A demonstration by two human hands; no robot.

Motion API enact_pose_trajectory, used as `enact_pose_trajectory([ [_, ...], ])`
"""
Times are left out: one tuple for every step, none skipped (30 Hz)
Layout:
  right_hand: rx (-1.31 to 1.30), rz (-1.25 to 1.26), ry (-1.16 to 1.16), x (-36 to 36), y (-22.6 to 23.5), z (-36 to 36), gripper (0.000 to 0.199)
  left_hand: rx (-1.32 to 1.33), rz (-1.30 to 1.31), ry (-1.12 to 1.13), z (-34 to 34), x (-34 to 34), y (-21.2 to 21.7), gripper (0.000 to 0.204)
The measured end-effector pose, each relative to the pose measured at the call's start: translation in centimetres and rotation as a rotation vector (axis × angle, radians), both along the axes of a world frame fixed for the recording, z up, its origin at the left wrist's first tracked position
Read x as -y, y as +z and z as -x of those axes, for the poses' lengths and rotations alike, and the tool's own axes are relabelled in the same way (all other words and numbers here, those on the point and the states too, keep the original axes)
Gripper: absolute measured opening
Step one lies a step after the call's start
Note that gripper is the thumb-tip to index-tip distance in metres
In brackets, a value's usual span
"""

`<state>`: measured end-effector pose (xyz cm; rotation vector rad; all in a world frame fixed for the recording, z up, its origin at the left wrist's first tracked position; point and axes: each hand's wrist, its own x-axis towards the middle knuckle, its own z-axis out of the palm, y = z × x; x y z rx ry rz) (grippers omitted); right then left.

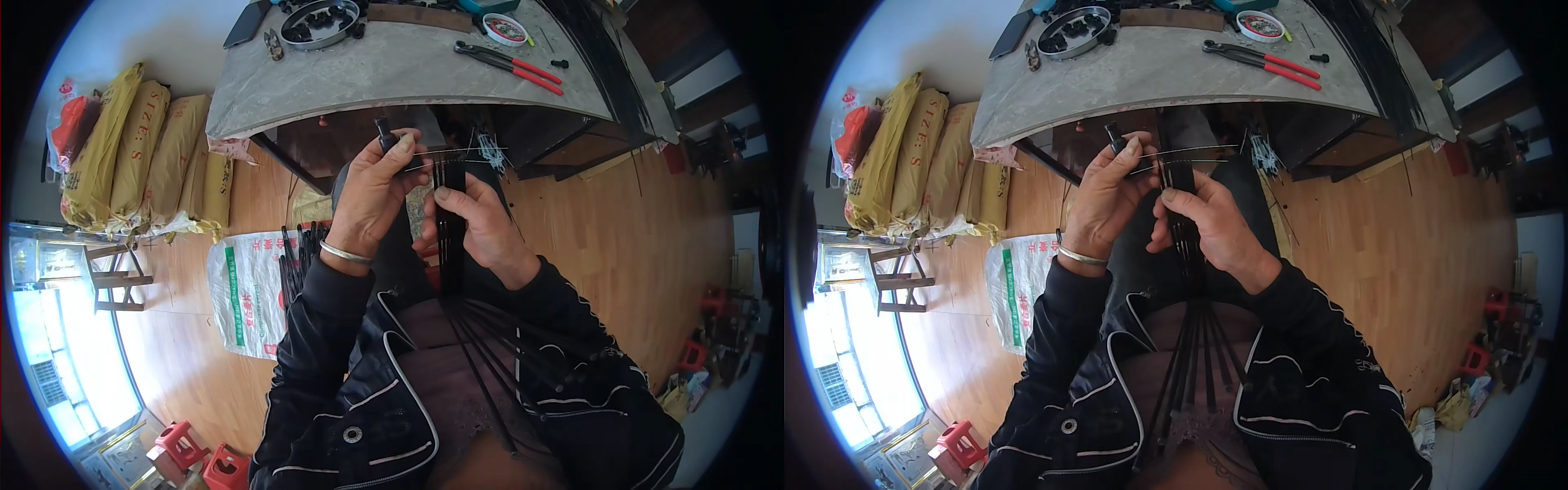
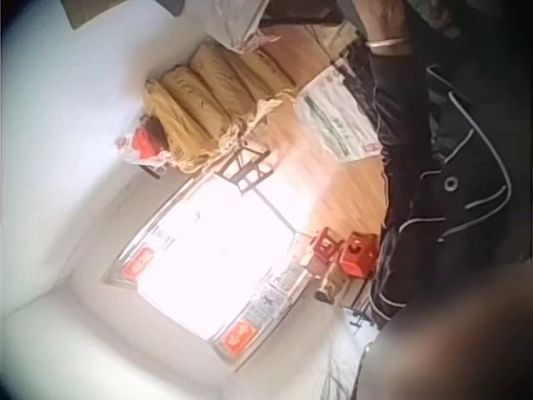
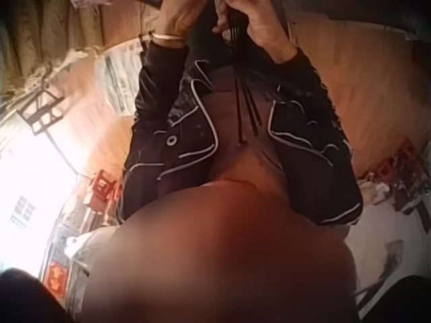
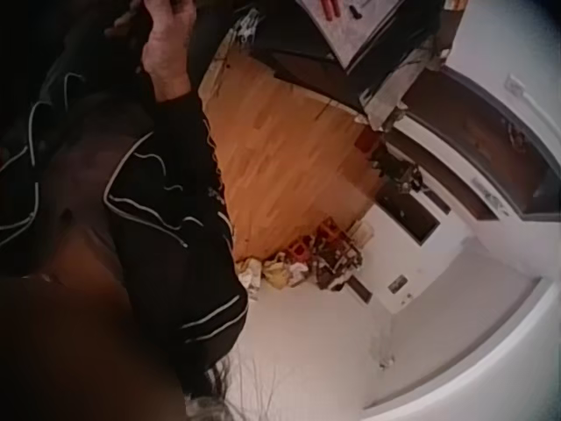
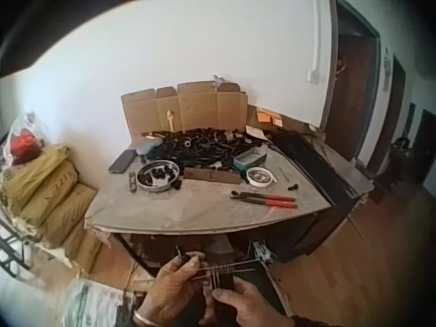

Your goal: Bundling black wires and attaching connectors using pliers.

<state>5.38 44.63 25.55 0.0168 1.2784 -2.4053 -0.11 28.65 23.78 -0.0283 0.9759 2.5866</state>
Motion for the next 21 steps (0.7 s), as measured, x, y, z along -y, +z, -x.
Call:
enact_pose_trajectory([
  [-0.006,0.014,0.0,-0.1,0.2,-0.1,0.025,-0.003,-0.011,-0.004,0.0,0.0,0.1,0.023],
  [-0.007,0.015,-0.002,-0.2,0.2,-0.1,0.025,-0.004,-0.01,-0.006,0.0,-0.1,0.1,0.023],
  [-0.008,0.022,0.009,-0.3,0.1,0.0,0.024,-0.013,-0.008,-0.023,0.0,-0.1,0.2,0.023],
  [-0.009,0.029,0.019,-0.3,0.0,0.0,0.023,-0.022,-0.005,-0.04,-0.1,-0.1,0.2,0.023],
  [-0.009,0.031,0.017,-0.4,-0.1,0.0,0.023,-0.022,-0.003,-0.042,-0.1,-0.2,0.3,0.023],
  [-0.018,0.002,0.008,-0.3,-0.1,0.0,0.023,-0.025,-0.013,-0.051,0.0,-0.2,0.4,0.024],
  [-0.026,-0.026,-0.004,-0.3,-0.2,0.0,0.022,-0.028,-0.022,-0.063,0.0,-0.3,0.5,0.025],
  [-0.026,-0.023,-0.008,-0.3,-0.1,0.0,0.022,-0.028,-0.019,-0.067,0.0,-0.4,0.7,0.025],
  [-0.036,-0.042,-0.005,-0.2,0.0,-0.1,0.022,-0.014,-0.021,-0.038,-0.1,-0.5,1.0,0.026],
  [-0.049,-0.06,0.0,-0.2,0.0,0.0,0.022,-0.003,-0.021,-0.006,0.1,-0.6,1.2,0.026],
  [-0.053,-0.056,-0.003,-0.3,0.0,0.0,0.022,-0.007,-0.017,-0.009,0.3,-0.8,1.2,0.026],
  [-0.039,-0.051,-0.005,-0.3,0.0,-0.1,0.022,0.007,-0.055,0.009,0.5,-1.1,1.0,0.026],
  [-0.026,-0.044,-0.008,-0.3,0.0,-0.1,0.021,0.021,-0.092,0.026,0.7,-1.4,1.0,0.025],
  [-0.031,-0.039,-0.012,-0.3,0.1,0.0,0.021,0.017,-0.086,0.022,0.8,-1.7,1.1,0.025],
  [-0.037,-0.066,0.013,-0.4,0.2,0.1,0.021,0.017,-0.084,0.032,0.8,-2.0,1.4,0.025],
  [-0.04,-0.095,0.031,-0.5,0.2,0.1,0.02,0.02,-0.083,0.036,0.8,-2.4,1.5,0.024],
  [-0.041,-0.09,0.021,-0.5,0.1,0.1,0.02,0.019,-0.078,0.025,0.8,-2.7,1.6,0.024],
  [-0.049,-0.083,0.023,-0.6,-0.1,0.1,0.02,0.011,-0.08,0.013,0.8,-3.0,1.7,0.025],
  [-0.055,-0.075,0.027,-0.6,-0.2,0.2,0.02,0.004,-0.081,0.003,0.9,-3.2,1.8,0.025],
  [-0.053,-0.069,0.02,-0.7,-0.2,0.2,0.02,0.006,-0.075,-0.004,1.0,-3.3,1.9,0.025],
  [-0.047,-0.066,0.011,-0.8,-0.2,0.2,0.02,0.007,-0.062,-0.008,1.1,-3.5,1.9,0.026],
])
